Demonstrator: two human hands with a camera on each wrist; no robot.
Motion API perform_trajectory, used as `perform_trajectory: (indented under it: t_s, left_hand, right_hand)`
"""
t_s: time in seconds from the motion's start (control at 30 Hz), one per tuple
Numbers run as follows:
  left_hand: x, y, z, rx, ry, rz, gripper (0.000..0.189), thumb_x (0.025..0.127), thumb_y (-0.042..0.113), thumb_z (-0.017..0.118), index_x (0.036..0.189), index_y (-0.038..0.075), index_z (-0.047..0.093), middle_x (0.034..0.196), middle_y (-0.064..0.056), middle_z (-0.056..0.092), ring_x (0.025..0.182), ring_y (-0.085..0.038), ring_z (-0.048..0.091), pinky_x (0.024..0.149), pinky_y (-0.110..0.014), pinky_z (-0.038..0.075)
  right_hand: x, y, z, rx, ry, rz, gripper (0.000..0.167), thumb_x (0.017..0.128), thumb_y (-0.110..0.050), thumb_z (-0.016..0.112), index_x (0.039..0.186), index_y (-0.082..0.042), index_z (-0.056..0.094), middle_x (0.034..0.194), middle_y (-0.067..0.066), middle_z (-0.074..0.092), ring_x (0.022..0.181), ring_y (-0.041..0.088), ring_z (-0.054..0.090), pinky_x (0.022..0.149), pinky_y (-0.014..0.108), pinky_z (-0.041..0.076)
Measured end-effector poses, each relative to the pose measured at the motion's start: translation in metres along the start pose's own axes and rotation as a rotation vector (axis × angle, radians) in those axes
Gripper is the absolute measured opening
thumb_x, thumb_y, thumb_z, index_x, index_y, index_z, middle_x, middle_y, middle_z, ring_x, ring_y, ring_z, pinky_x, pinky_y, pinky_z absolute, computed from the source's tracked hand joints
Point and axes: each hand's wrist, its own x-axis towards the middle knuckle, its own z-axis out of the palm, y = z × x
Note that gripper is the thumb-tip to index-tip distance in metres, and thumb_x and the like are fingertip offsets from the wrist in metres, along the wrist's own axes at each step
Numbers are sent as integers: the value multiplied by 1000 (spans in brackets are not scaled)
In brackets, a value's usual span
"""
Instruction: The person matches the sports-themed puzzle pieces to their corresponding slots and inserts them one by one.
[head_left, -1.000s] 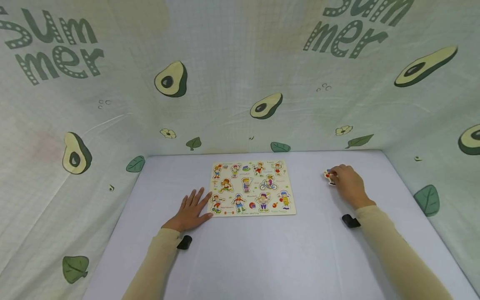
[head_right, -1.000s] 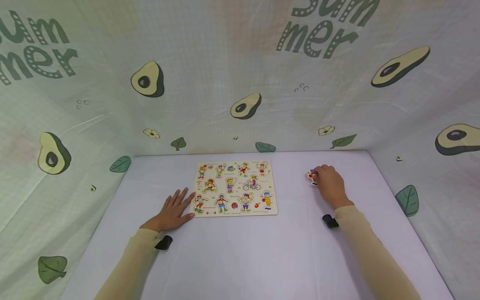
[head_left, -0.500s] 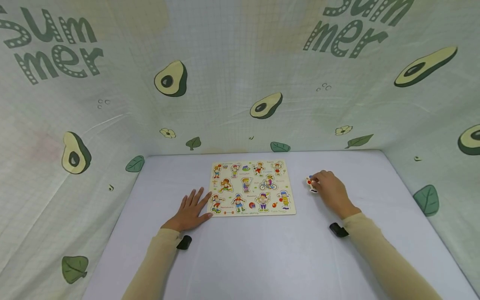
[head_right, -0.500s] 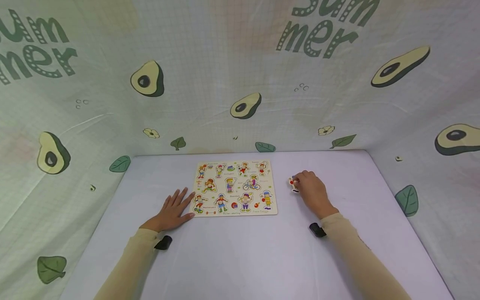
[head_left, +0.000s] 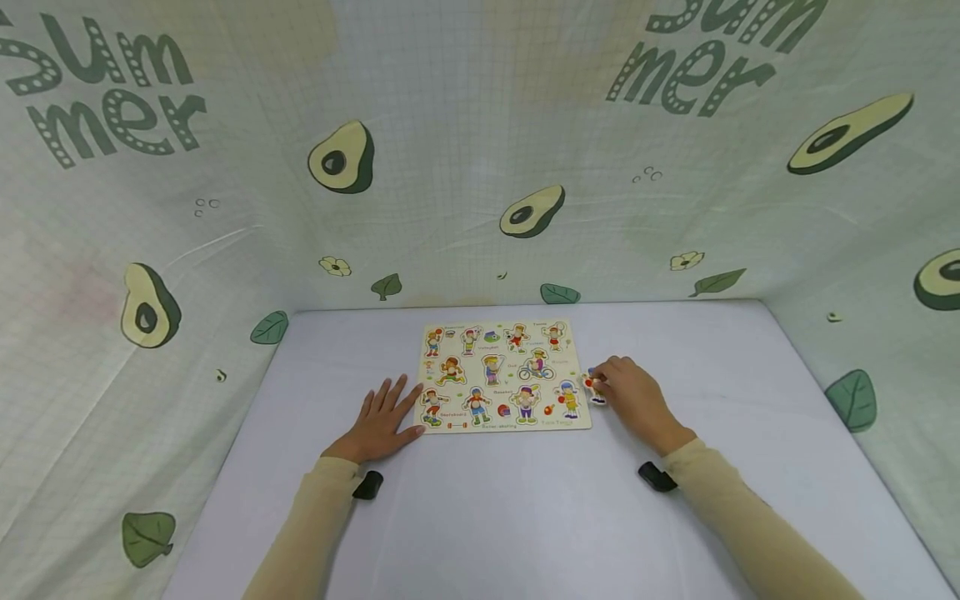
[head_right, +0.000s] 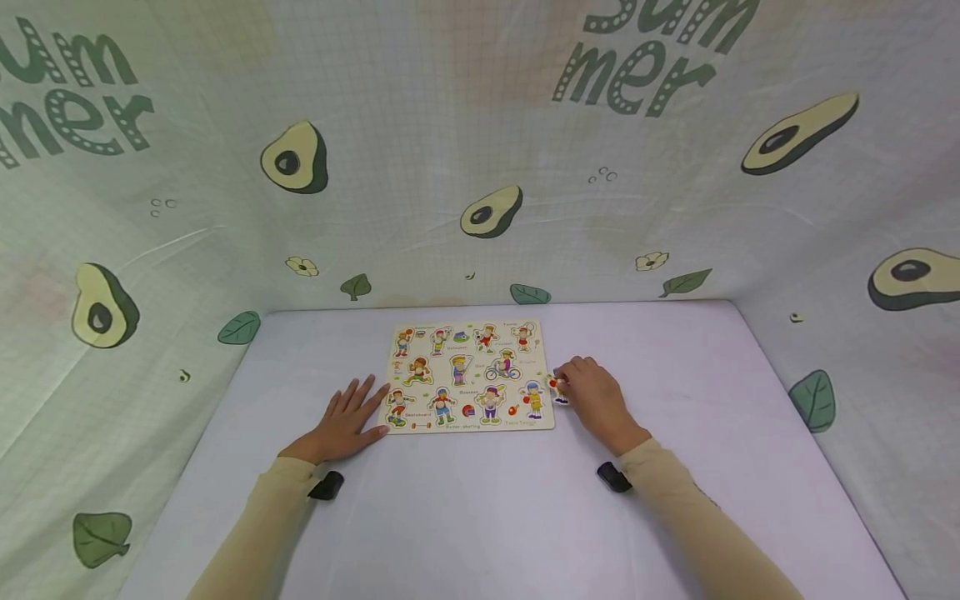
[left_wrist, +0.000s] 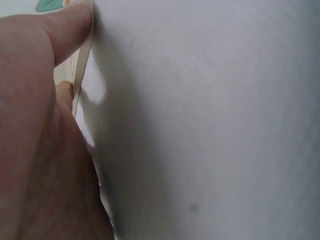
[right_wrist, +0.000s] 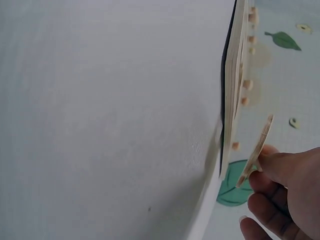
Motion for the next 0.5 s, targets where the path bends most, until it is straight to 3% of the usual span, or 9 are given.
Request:
perform_trajectory:
  t_s: [0.27, 0.5]
  left_hand:
    - [1, -4, 3, -26, 19, 14, 79, 106, 46, 58, 168, 8, 27, 175, -26, 8, 161, -51, 0, 127, -69, -1]
    - [3, -6, 3, -2, -2, 1, 78, 107, 46, 57, 169, 10, 25, 176, -23, 5, 161, -49, -3, 127, -68, -2]
  right_hand:
    - [2, -18, 2, -19, -28, -63, 16, 93, -6, 81, 107, -2, 74, 102, 7, 72, 93, 25, 65, 79, 40, 59]
    - [7, -27, 7, -48, -53, -112, 17, 92, -7, 82, 106, -3, 75, 100, 5, 71, 89, 22, 63, 77, 38, 57]
